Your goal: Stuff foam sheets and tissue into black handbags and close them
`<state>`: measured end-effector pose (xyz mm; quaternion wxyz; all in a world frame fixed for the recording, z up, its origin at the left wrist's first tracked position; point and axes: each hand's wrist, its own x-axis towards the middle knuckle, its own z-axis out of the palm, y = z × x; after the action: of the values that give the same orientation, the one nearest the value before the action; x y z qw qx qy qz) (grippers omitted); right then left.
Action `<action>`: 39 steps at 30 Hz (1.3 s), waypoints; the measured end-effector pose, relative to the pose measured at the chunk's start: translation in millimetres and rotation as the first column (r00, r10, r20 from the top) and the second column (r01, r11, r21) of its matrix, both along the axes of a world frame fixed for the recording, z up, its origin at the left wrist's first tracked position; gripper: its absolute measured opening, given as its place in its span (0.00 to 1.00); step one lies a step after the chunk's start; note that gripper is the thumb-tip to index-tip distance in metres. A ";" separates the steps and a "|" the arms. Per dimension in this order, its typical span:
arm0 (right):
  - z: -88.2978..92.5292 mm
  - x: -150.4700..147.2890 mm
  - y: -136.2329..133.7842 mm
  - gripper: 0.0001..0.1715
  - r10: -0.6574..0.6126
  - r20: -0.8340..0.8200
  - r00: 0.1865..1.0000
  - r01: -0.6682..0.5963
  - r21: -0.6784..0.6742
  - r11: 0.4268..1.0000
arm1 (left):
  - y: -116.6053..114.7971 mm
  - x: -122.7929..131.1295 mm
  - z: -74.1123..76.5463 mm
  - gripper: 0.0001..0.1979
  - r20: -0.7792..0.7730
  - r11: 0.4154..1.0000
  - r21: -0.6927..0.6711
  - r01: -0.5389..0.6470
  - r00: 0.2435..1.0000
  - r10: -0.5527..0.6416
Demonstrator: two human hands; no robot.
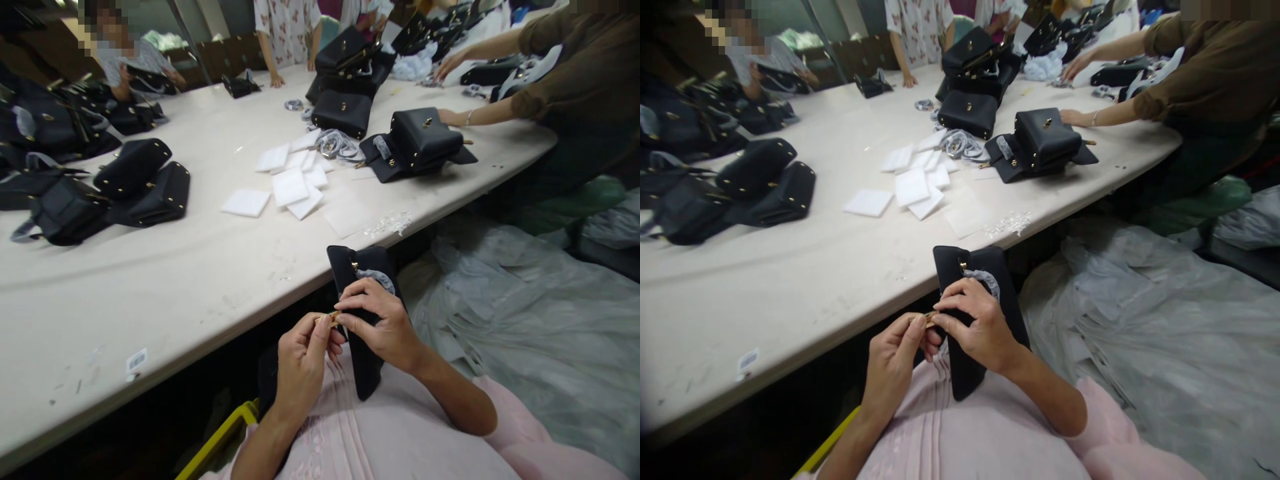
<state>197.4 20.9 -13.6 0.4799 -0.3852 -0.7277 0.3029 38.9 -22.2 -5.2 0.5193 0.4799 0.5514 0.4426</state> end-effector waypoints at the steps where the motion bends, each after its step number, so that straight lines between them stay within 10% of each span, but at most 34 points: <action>1: -1.3 -0.5 -0.1 0.03 0.003 -0.023 1.000 -0.003 -0.013 1.000 | 0.0 0.8 -0.6 0.17 0.016 1.000 -0.008 -0.001 1.000 0.001; 7: -8.1 -8.5 -4.8 0.05 -0.143 -0.016 0.990 0.144 0.091 0.985 | 2.0 2.8 -8.2 0.16 0.340 0.989 -0.148 -0.006 0.939 0.057; 18: -8.3 9.2 -11.6 0.09 -0.287 -0.041 0.957 0.285 -0.052 0.957 | 6.3 3.2 -11.7 0.15 0.488 0.967 -0.256 -0.018 0.861 0.145; 20: -8.8 37.1 -10.1 0.07 -0.450 0.006 0.893 0.449 -0.038 0.893 | 9.1 2.6 -12.4 0.15 0.533 0.958 -0.287 -0.003 0.830 0.162; 24: -41.6 130.2 0.7 0.12 -0.801 0.311 0.512 0.810 0.137 0.571 | 18.3 3.1 -10.2 0.15 0.588 0.949 -0.312 0.038 0.792 0.162; 27: -84.7 188.7 -10.2 0.07 -0.366 0.830 0.421 0.757 -0.099 0.646 | 28.6 9.1 -2.4 0.16 0.619 0.950 -0.301 0.079 0.774 0.132; 30: -105.6 202.9 -36.6 0.13 -0.068 0.852 0.519 0.638 -0.333 0.694 | 42.1 19.7 11.0 0.16 0.649 0.959 -0.254 0.124 0.757 0.074; 35: -58.0 160.6 -54.1 0.20 -0.476 0.515 0.713 0.642 -0.206 0.738 | 69.5 36.8 46.7 0.17 0.652 0.978 -0.170 0.120 0.758 0.020; 39: -15.1 100.5 -24.8 0.44 -0.207 0.266 0.942 0.255 -0.163 0.953 | 84.1 42.9 80.9 0.19 0.645 0.996 -0.059 0.064 0.764 -0.011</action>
<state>297.9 -3.9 -28.7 0.3782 -0.5480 -0.6979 0.2639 81.8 61.9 75.8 0.7040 0.2894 0.3467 0.5481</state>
